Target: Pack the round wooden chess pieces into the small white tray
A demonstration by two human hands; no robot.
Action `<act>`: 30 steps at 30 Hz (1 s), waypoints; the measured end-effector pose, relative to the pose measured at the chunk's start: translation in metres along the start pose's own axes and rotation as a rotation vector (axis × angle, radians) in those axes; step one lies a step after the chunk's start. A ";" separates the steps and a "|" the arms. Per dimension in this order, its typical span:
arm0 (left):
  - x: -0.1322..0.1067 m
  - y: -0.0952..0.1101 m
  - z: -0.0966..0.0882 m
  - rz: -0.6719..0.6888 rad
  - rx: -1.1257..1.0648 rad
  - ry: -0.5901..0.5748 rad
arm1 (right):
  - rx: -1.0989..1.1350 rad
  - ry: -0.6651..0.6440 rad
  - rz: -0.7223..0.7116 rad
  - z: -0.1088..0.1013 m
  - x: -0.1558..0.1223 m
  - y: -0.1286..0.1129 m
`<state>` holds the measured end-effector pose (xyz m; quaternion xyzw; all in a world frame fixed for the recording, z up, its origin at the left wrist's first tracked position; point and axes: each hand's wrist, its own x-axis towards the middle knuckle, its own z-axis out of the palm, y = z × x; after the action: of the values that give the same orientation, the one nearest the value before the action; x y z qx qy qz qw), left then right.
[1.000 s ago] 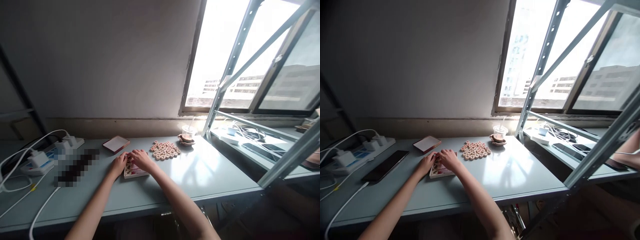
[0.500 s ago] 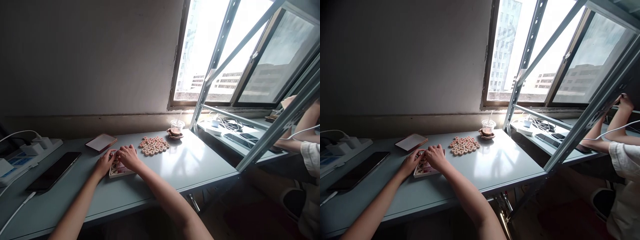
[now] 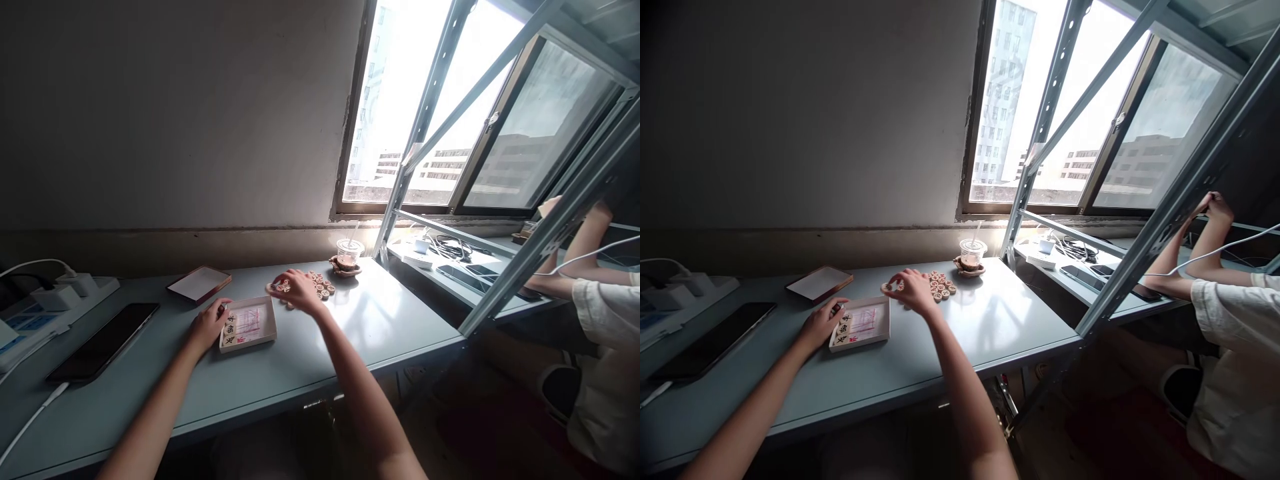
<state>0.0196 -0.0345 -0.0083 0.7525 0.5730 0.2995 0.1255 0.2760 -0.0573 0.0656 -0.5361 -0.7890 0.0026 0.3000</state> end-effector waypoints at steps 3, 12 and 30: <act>0.000 0.000 0.000 -0.009 0.003 0.002 | -0.045 -0.023 0.116 -0.042 -0.035 0.043; -0.001 -0.002 0.003 -0.007 0.030 0.010 | -0.023 -0.140 0.460 -0.044 -0.087 0.116; -0.002 0.000 0.001 -0.015 0.039 -0.004 | -0.135 0.019 0.530 -0.015 -0.062 0.104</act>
<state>0.0198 -0.0364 -0.0102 0.7511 0.5841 0.2859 0.1139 0.3858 -0.0699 0.0147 -0.7427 -0.6166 0.0234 0.2600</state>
